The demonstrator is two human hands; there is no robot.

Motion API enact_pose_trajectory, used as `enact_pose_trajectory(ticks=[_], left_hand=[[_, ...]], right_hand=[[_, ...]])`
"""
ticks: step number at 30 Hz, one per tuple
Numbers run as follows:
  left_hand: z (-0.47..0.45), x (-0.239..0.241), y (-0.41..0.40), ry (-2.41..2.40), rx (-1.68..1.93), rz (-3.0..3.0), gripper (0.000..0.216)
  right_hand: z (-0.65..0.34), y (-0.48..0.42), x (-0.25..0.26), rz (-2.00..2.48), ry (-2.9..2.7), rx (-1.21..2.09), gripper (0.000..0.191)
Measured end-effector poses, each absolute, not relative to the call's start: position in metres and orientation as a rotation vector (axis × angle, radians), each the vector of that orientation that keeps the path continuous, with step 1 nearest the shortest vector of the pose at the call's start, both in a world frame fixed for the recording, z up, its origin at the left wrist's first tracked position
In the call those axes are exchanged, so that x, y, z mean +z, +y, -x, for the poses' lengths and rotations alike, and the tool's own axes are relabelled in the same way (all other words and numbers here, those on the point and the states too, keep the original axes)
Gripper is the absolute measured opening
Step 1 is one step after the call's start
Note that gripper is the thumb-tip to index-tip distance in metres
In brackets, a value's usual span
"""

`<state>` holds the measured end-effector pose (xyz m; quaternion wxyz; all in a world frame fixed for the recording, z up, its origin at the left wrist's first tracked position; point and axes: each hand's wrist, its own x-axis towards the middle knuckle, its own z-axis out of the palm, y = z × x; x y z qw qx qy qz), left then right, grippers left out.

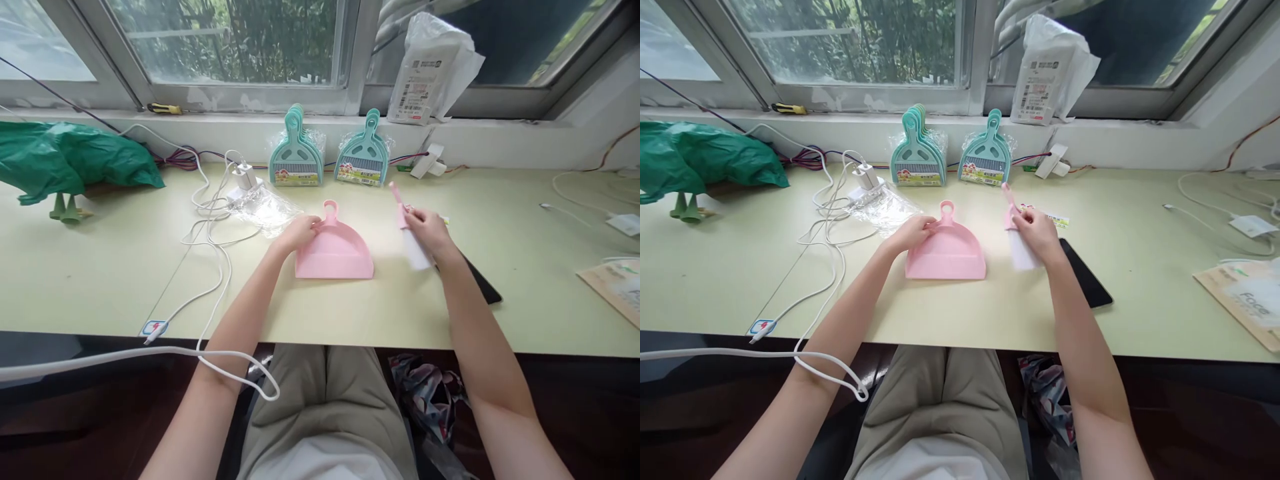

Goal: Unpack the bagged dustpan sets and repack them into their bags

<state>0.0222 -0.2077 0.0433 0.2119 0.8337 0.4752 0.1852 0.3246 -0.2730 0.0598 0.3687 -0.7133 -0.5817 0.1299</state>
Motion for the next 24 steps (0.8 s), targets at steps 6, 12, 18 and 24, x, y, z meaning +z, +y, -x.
enact_pose_trajectory(ticks=[6,12,18,24], left_hand=[[-0.011,0.030,-0.201,1.410,0.435,-2.355,0.024],[-0.006,0.030,-0.202,1.462,0.364,-2.420,0.031],[-0.006,0.037,-0.203,1.511,0.352,-2.409,0.031],[-0.003,0.039,-0.198,1.666,0.598,-2.436,0.029]], right_hand=[[-0.297,-0.270,0.026,2.020,-1.860,-0.162,0.023],[-0.293,-0.269,0.018,2.063,-1.881,-0.172,0.030],[-0.293,-0.269,0.021,2.136,-1.830,-0.167,0.024],[-0.300,-0.267,0.029,2.063,-1.605,-0.154,0.020]])
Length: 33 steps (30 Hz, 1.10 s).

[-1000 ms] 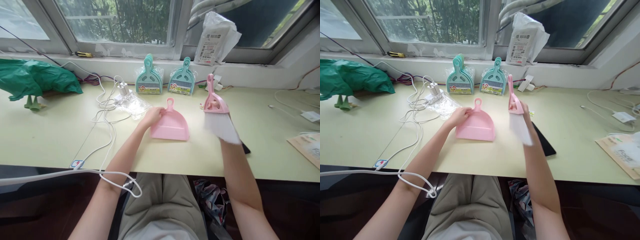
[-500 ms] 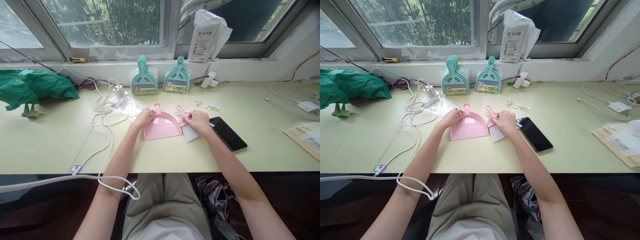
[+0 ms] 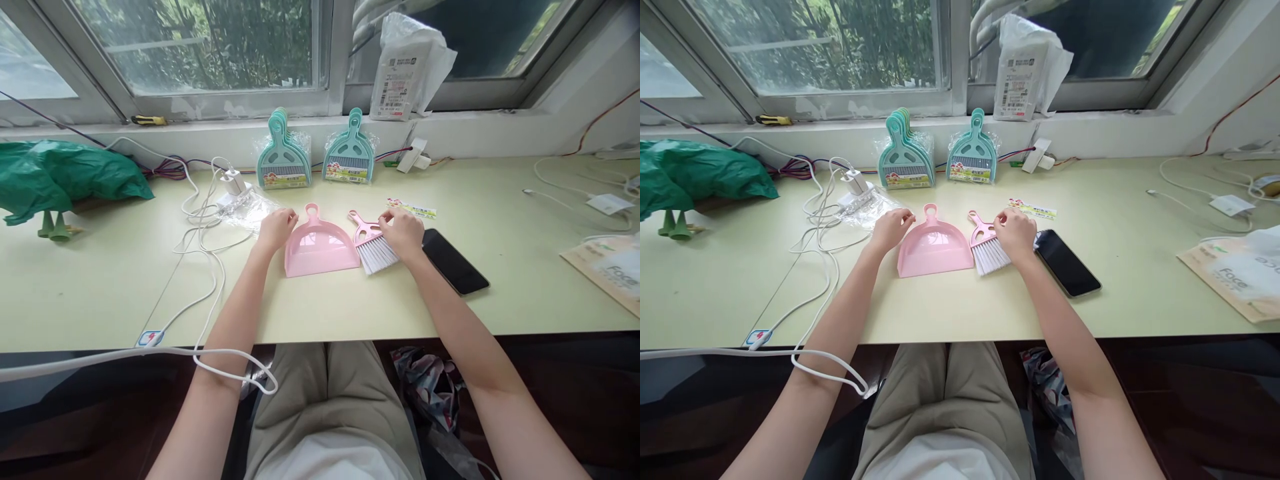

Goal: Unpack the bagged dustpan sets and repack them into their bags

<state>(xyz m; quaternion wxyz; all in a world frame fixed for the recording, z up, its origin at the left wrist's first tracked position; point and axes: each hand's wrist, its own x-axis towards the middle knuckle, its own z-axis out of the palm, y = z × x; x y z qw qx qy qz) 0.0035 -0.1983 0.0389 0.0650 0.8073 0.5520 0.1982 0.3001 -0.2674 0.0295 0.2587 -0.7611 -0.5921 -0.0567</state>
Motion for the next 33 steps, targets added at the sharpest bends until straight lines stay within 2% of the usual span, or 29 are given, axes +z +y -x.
enact_pose_trajectory(ticks=[11,18,25,33], left_hand=[[0.001,0.039,-0.194,1.659,0.831,-2.170,0.028],[0.001,0.034,-0.191,1.558,0.826,-2.178,0.027],[-0.003,0.033,-0.195,1.523,0.748,-2.198,0.024],[-0.005,0.030,-0.196,1.498,0.624,-2.233,0.024]], right_hand=[[-0.304,-0.265,0.022,2.028,-1.597,-0.120,0.018],[-0.294,-0.266,0.021,1.942,-1.682,-0.044,0.030],[-0.289,-0.266,0.014,2.154,-1.806,-0.091,0.035],[-0.286,-0.269,0.018,2.160,-1.768,-0.003,0.026]])
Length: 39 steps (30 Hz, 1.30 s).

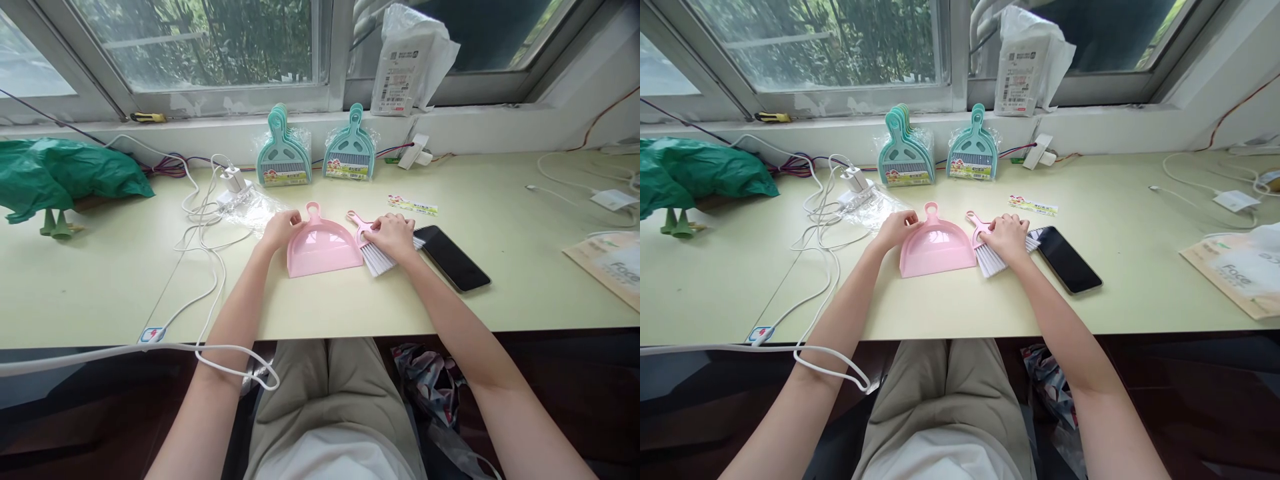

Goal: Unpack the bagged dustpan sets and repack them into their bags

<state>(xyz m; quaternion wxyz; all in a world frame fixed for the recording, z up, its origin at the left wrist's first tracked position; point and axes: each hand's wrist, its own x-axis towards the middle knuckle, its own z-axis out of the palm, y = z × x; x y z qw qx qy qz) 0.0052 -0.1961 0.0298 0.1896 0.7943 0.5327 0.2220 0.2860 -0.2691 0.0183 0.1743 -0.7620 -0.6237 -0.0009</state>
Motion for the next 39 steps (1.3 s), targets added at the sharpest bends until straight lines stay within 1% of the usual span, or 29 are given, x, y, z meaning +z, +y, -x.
enact_pose_trajectory(ticks=[9,18,21,26,29,32,35,39], left_hand=[[-0.008,0.032,-0.199,1.444,0.639,-2.259,0.025],[-0.039,0.032,-0.220,1.371,0.494,-2.412,0.023],[-0.057,0.033,-0.234,1.372,0.429,-2.450,0.027],[-0.075,0.030,-0.248,1.310,0.425,-2.511,0.030],[-0.075,0.029,-0.249,1.191,0.424,-2.557,0.030],[-0.072,0.030,-0.248,1.103,0.413,-2.640,0.024],[-0.068,0.032,-0.246,1.042,0.450,-2.776,0.019],[-0.059,0.035,-0.240,1.001,0.647,-2.986,0.020]], right_hand=[[-0.298,-0.263,0.024,1.935,-1.471,-0.013,0.022],[-0.272,-0.271,0.020,1.825,-1.697,0.018,0.018],[-0.267,-0.272,0.017,1.834,-1.750,0.021,0.017],[-0.265,-0.273,0.015,1.793,-1.869,0.062,0.019],[-0.265,-0.273,0.014,1.749,-1.912,0.088,0.020],[-0.267,-0.273,0.014,1.723,-1.934,0.122,0.020],[-0.268,-0.272,0.015,1.703,-1.939,0.151,0.021],[-0.268,-0.271,0.016,1.614,-2.003,0.239,0.019]])
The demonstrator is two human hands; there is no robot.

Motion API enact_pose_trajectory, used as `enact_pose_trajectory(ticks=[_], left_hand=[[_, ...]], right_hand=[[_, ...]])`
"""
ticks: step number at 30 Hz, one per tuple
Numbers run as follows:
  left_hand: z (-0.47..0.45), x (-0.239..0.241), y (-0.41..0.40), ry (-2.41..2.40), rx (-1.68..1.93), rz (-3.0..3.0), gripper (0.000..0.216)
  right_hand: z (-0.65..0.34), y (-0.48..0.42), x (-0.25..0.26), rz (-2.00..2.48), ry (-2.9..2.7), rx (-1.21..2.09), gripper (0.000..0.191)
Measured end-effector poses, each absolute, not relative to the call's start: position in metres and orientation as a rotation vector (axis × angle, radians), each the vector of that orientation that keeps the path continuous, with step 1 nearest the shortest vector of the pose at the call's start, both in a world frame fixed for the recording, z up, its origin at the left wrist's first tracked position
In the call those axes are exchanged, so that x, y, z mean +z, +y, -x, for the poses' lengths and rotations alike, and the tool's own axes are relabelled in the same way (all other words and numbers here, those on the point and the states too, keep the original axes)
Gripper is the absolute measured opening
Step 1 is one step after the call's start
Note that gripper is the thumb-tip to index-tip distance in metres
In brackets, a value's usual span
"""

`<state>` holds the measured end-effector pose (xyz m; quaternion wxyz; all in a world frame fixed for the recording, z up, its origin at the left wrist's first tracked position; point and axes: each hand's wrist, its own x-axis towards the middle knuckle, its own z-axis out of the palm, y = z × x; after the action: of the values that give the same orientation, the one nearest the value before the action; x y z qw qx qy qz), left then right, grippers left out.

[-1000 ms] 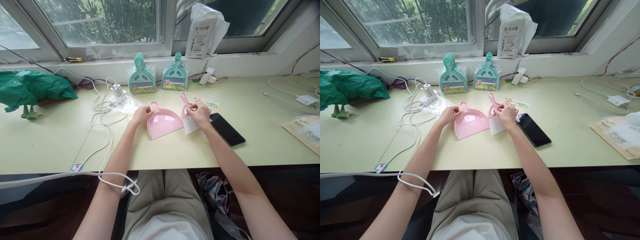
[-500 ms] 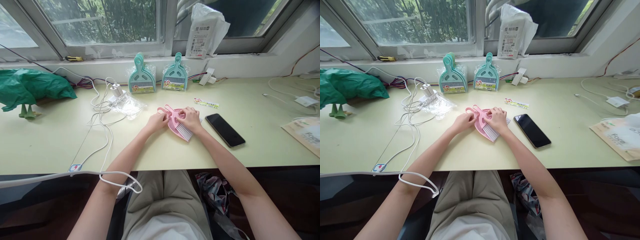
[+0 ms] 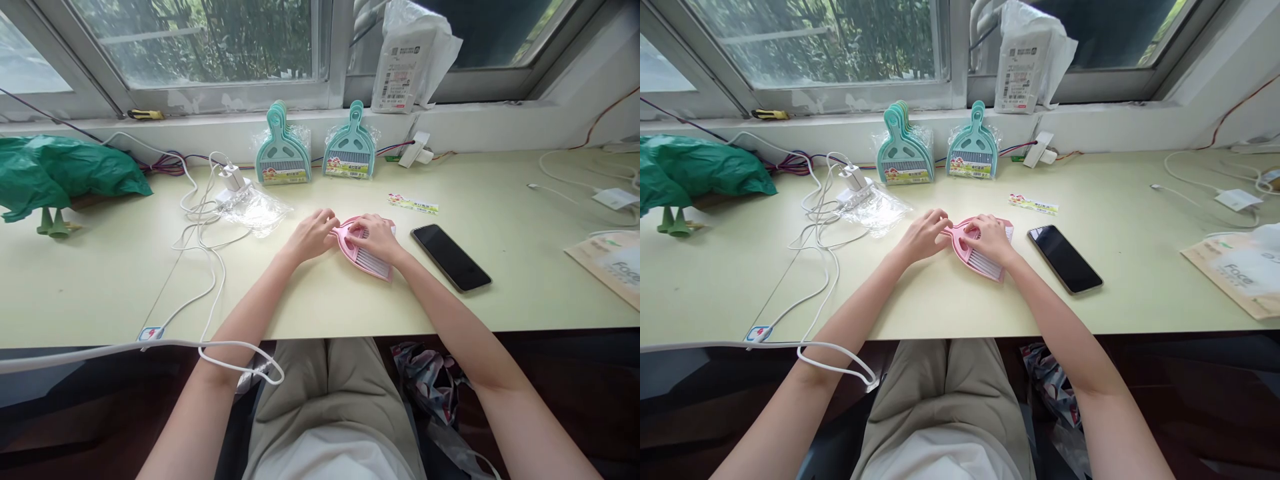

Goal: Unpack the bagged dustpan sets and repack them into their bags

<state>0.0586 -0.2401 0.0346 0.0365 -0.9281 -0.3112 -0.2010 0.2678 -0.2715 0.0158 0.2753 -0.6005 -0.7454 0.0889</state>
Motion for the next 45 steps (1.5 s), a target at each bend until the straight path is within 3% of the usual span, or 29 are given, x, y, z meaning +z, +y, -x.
enact_pose_trajectory(ticks=[9,31,45], left_hand=[[-0.055,0.025,-0.232,-0.715,-0.402,2.751,0.022],[-0.068,0.031,-0.249,-0.779,-0.149,2.726,0.034],[-0.070,0.032,-0.250,-0.711,-0.030,2.624,0.034]], right_hand=[[-0.272,-0.269,0.017,1.534,-2.057,0.300,0.017],[-0.286,-0.263,0.017,1.355,-2.065,0.427,0.020],[-0.286,-0.263,0.019,1.320,-2.078,0.392,0.011]])
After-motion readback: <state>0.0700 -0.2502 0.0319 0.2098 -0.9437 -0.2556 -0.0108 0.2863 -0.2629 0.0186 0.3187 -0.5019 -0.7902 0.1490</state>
